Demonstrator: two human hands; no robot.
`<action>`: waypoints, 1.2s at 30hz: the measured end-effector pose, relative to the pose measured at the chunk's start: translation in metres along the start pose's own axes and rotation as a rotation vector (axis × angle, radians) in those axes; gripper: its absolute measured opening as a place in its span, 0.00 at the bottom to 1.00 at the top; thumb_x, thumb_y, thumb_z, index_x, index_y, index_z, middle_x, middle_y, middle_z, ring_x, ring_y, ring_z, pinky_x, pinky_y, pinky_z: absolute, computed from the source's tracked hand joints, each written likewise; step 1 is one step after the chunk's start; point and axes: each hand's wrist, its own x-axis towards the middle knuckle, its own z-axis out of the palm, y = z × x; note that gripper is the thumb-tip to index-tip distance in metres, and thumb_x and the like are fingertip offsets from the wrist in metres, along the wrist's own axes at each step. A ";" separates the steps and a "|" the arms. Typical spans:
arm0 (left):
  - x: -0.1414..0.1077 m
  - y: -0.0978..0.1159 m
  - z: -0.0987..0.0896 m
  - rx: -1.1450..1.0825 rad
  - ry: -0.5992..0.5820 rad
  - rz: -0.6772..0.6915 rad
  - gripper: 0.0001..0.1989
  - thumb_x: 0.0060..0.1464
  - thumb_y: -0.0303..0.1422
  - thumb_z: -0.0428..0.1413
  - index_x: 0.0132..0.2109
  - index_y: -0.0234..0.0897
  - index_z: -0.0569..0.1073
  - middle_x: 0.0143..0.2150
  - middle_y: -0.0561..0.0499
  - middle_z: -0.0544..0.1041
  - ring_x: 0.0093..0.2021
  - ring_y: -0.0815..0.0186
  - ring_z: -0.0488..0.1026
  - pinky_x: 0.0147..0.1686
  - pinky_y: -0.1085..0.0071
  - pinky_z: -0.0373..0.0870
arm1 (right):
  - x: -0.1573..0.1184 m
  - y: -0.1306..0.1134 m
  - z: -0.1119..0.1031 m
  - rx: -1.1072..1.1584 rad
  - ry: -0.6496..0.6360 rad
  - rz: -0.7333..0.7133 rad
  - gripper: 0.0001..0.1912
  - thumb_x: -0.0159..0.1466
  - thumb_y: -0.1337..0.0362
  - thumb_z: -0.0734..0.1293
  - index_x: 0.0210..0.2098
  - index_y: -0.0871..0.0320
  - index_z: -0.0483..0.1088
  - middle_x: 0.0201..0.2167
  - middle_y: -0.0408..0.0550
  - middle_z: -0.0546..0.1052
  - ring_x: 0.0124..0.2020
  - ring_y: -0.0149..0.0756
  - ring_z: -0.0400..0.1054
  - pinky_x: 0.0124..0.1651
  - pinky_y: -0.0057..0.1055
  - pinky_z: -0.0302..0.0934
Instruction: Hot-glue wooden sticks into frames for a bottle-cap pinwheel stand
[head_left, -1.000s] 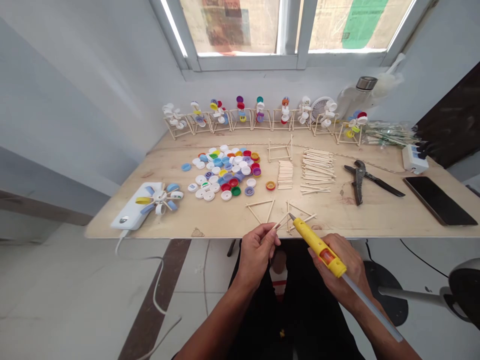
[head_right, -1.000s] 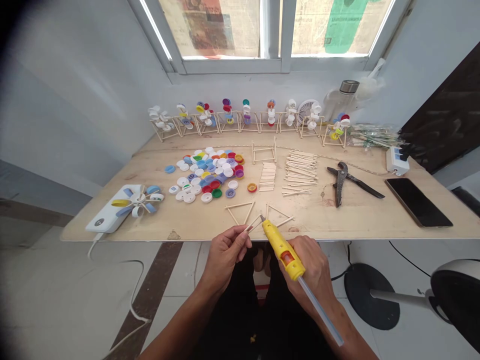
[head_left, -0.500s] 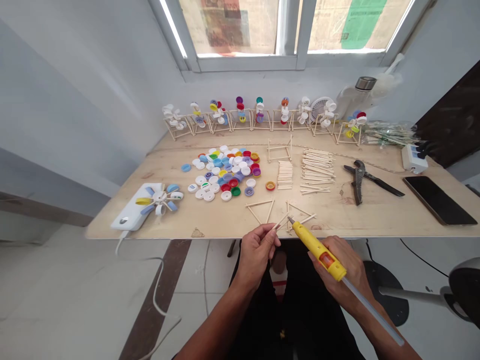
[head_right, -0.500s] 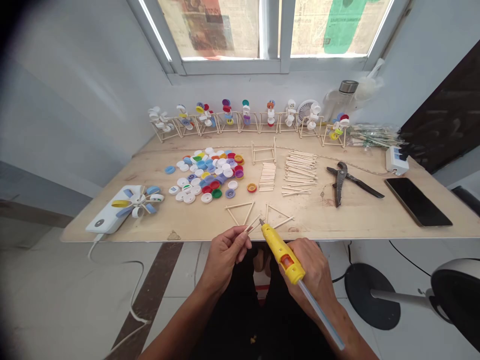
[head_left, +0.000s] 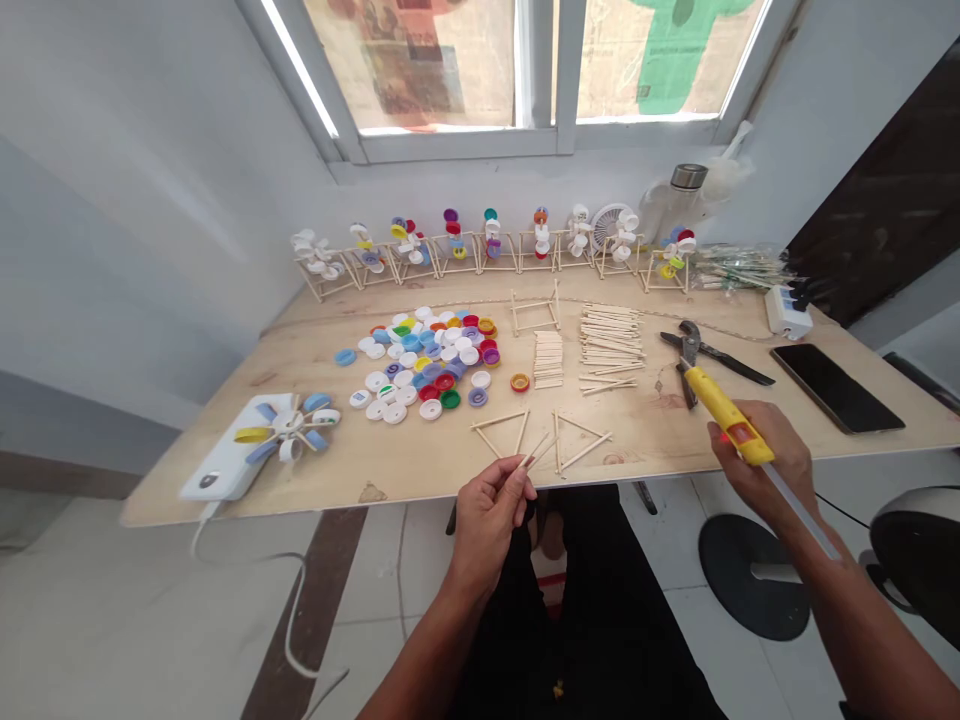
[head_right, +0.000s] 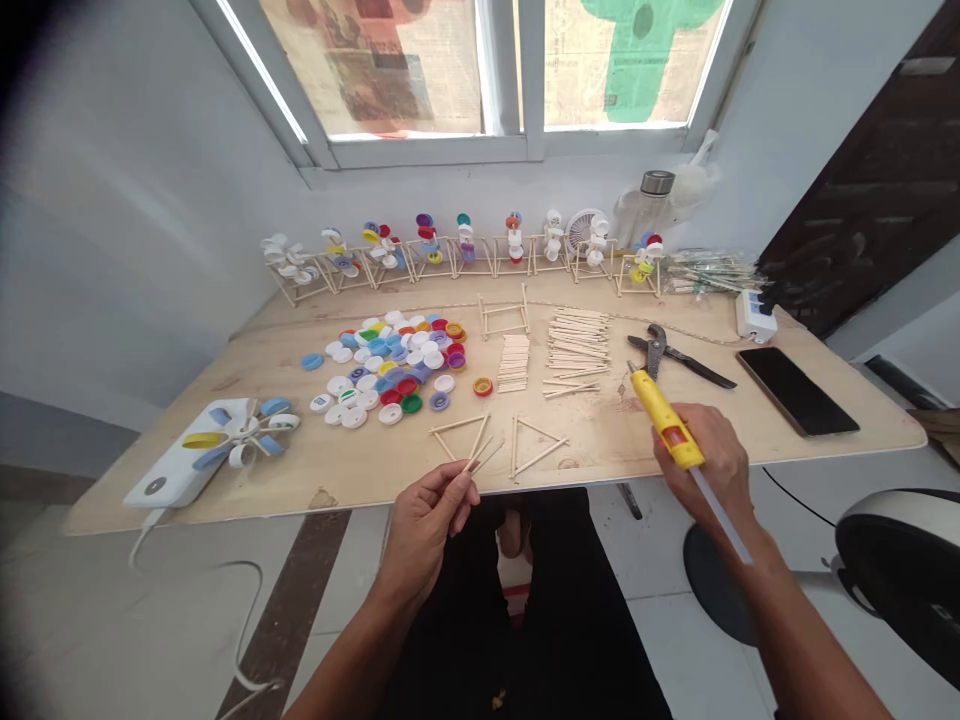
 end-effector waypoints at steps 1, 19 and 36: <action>0.001 -0.001 -0.001 0.016 0.002 0.010 0.17 0.49 0.41 0.59 0.41 0.33 0.74 0.23 0.56 0.70 0.17 0.78 0.56 0.17 0.78 0.50 | 0.002 0.016 0.004 -0.044 -0.003 -0.026 0.09 0.62 0.62 0.60 0.40 0.59 0.65 0.35 0.54 0.73 0.37 0.43 0.67 0.41 0.37 0.59; 0.013 -0.007 -0.009 0.490 0.038 0.256 0.15 0.55 0.40 0.52 0.42 0.35 0.75 0.25 0.54 0.71 0.23 0.72 0.66 0.24 0.77 0.64 | 0.034 0.114 0.040 -0.539 -0.339 0.077 0.10 0.62 0.63 0.56 0.39 0.60 0.65 0.37 0.62 0.72 0.43 0.49 0.60 0.42 0.41 0.47; 0.039 -0.014 -0.020 1.033 -0.082 0.843 0.12 0.61 0.29 0.46 0.47 0.35 0.72 0.30 0.48 0.76 0.31 0.67 0.73 0.33 0.73 0.69 | 0.010 -0.021 0.042 0.191 -0.443 -0.234 0.12 0.64 0.61 0.60 0.46 0.56 0.68 0.43 0.53 0.73 0.46 0.44 0.65 0.45 0.41 0.59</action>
